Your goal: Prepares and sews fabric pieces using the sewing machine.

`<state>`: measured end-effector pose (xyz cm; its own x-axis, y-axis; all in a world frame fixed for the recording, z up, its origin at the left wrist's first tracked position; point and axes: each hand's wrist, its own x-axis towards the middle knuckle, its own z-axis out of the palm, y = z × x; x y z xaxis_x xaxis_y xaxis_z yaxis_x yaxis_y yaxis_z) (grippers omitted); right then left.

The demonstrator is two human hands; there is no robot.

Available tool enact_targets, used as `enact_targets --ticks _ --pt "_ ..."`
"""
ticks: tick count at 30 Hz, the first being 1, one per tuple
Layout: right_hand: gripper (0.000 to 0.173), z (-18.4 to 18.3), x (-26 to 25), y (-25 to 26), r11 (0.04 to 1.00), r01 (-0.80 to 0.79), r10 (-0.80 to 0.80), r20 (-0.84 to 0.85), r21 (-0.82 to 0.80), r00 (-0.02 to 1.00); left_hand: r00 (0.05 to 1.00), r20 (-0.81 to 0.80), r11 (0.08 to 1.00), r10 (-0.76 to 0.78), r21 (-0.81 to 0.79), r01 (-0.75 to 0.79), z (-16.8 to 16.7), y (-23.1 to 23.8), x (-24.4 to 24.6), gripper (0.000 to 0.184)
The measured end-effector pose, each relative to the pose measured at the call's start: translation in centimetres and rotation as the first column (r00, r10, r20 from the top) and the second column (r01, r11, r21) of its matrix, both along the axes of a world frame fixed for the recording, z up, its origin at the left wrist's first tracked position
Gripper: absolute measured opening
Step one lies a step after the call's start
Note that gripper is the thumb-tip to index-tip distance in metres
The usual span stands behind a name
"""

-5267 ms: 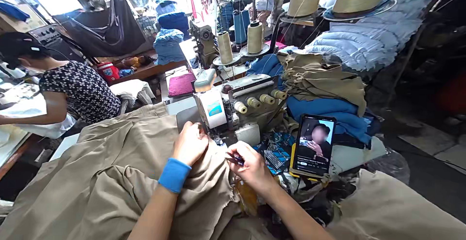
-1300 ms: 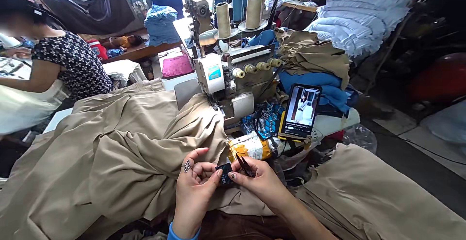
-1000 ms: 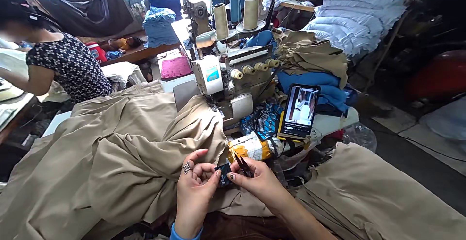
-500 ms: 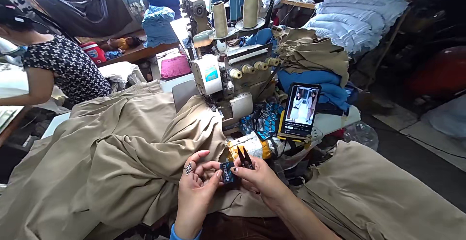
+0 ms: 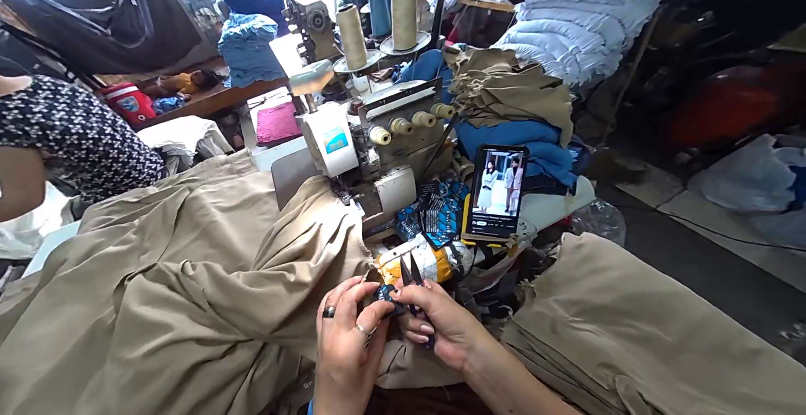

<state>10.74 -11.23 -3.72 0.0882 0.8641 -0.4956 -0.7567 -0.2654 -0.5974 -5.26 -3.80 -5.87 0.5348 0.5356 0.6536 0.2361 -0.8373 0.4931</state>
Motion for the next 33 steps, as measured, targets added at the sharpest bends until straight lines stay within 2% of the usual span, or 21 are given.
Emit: enact_targets --ticks 7,14,29,33 --pt "0.006 0.6 0.4 0.4 1.000 -0.014 0.013 0.046 0.015 0.999 0.995 -0.081 0.982 0.065 0.184 -0.049 0.9 -0.1 0.2 0.007" --pt "0.007 0.9 0.4 0.4 0.998 -0.026 0.022 0.081 0.054 0.996 0.995 -0.032 0.950 0.099 0.302 -0.085 0.5 0.2 0.3 0.005" --pt "0.008 0.7 0.5 -0.3 0.997 -0.012 0.010 0.032 0.072 0.999 0.995 -0.050 0.938 0.087 0.341 -0.065 0.4 -0.2 0.5 0.007" --pt "0.003 0.8 0.7 0.3 0.979 -0.037 0.007 0.145 0.202 0.989 0.996 -0.004 0.958 0.087 0.273 -0.083 1.7 0.4 0.3 0.006"
